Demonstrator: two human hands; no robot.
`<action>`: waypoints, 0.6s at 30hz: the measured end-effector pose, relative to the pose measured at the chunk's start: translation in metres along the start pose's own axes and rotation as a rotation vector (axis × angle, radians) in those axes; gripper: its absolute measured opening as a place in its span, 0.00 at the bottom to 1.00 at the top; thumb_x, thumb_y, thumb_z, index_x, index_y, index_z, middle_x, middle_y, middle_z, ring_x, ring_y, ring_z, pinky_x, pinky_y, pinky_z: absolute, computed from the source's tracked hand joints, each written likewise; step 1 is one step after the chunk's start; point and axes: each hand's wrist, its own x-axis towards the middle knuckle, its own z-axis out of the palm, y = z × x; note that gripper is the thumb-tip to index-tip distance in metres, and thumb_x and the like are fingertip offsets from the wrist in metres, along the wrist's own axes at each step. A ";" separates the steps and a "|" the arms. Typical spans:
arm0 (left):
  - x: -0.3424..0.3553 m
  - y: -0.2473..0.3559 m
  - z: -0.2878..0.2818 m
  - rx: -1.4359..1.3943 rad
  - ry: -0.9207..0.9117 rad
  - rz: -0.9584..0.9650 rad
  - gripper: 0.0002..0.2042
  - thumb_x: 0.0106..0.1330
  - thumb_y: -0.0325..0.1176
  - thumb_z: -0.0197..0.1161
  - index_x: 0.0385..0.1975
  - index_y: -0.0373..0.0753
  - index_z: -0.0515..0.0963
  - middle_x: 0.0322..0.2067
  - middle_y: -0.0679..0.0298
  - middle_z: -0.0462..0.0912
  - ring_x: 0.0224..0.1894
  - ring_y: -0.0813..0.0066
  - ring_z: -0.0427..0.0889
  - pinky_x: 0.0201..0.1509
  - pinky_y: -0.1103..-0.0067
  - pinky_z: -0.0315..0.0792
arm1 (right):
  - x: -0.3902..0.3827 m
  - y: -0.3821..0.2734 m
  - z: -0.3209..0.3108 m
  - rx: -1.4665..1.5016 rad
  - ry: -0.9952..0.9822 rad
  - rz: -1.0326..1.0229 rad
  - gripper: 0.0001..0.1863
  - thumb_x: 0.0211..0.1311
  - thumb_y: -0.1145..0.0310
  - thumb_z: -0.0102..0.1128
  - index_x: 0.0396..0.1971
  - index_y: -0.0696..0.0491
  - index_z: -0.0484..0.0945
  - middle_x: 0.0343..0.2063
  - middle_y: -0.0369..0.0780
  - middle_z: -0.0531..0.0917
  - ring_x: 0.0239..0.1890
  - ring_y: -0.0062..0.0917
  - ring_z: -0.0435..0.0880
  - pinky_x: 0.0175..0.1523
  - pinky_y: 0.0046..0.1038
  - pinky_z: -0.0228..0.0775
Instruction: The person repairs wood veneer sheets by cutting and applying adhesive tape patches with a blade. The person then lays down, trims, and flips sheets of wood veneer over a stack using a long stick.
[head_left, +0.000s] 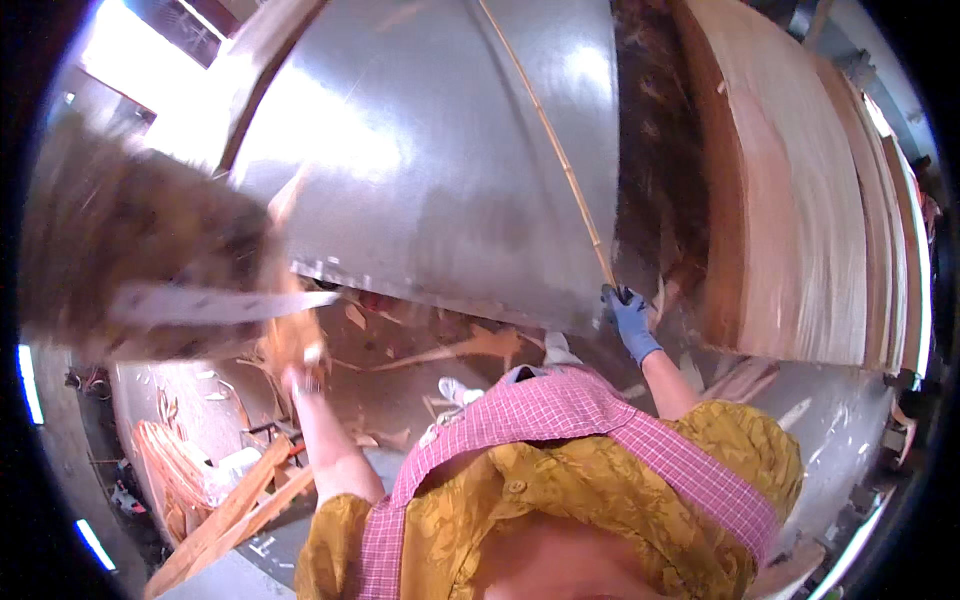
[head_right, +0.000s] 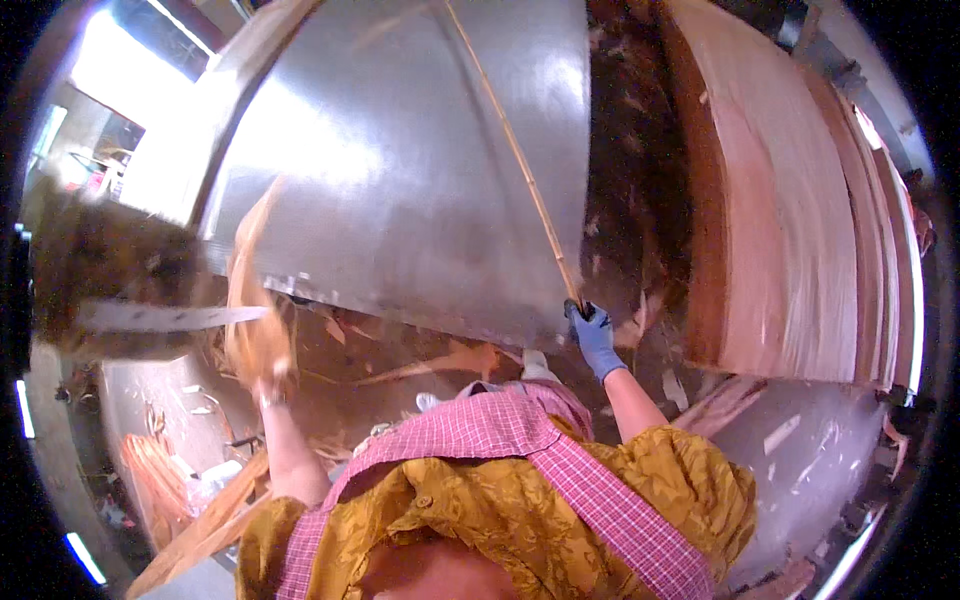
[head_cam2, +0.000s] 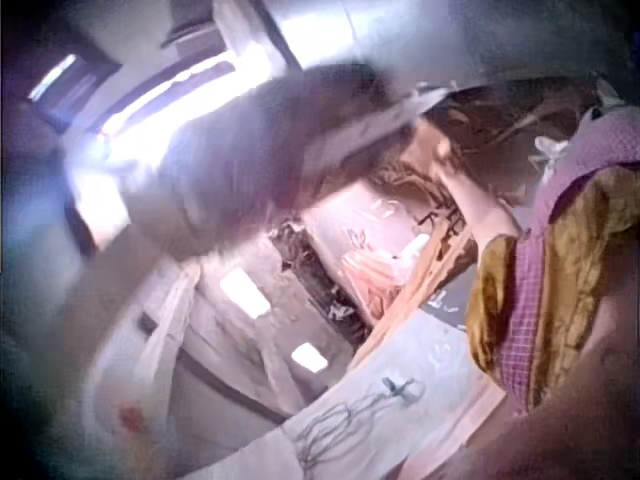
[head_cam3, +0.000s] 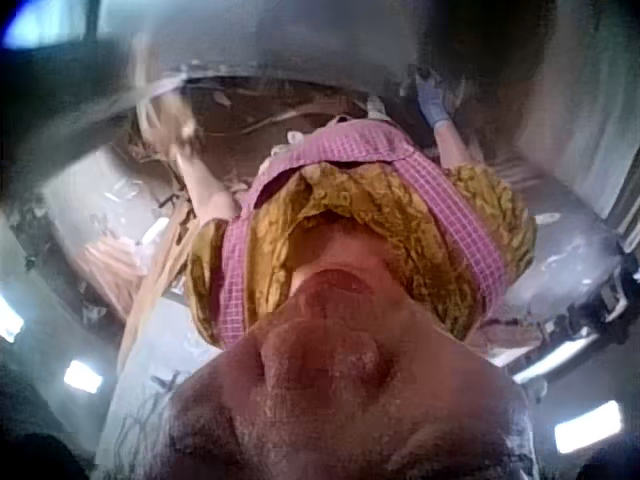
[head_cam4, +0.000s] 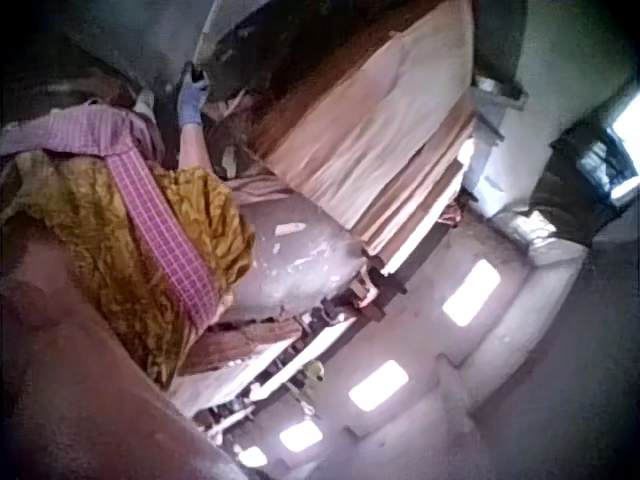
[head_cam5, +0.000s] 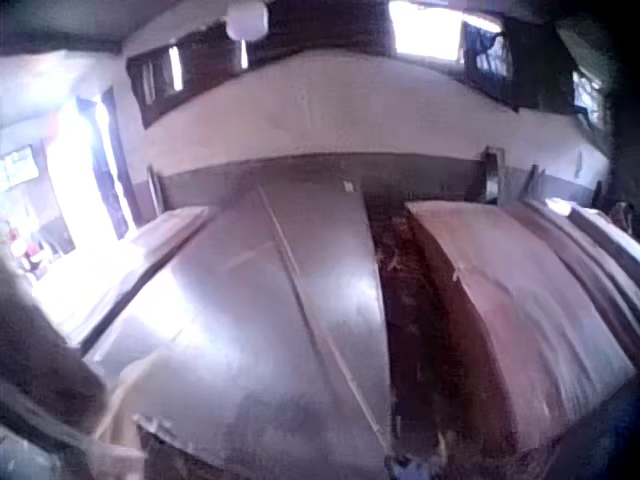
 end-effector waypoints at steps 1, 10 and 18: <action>0.000 -0.061 -0.032 0.028 0.050 -0.147 0.08 0.61 0.31 0.57 0.36 0.33 0.74 0.31 0.61 0.78 0.30 0.72 0.78 0.29 0.72 0.76 | -0.007 -0.020 0.023 0.083 -0.014 0.061 0.16 0.62 0.53 0.64 0.24 0.51 0.79 0.11 0.29 0.69 0.12 0.15 0.66 0.18 0.24 0.57; 0.010 -0.363 -0.154 -1.743 -0.418 -0.872 0.10 0.69 0.39 0.51 0.31 0.42 0.76 0.25 0.66 0.78 0.26 0.70 0.78 0.26 0.72 0.74 | -0.049 -0.119 0.290 0.296 -0.249 0.133 0.20 0.63 0.46 0.59 0.28 0.49 0.79 0.09 0.29 0.67 0.06 0.18 0.63 0.10 0.24 0.55; 0.132 -0.442 -0.172 -1.286 0.255 -0.955 0.09 0.63 0.43 0.56 0.32 0.46 0.74 0.25 0.68 0.77 0.26 0.70 0.78 0.24 0.68 0.76 | -0.104 -0.222 0.510 0.337 -0.261 0.081 0.20 0.63 0.47 0.60 0.25 0.49 0.80 0.10 0.30 0.69 0.07 0.18 0.66 0.12 0.24 0.57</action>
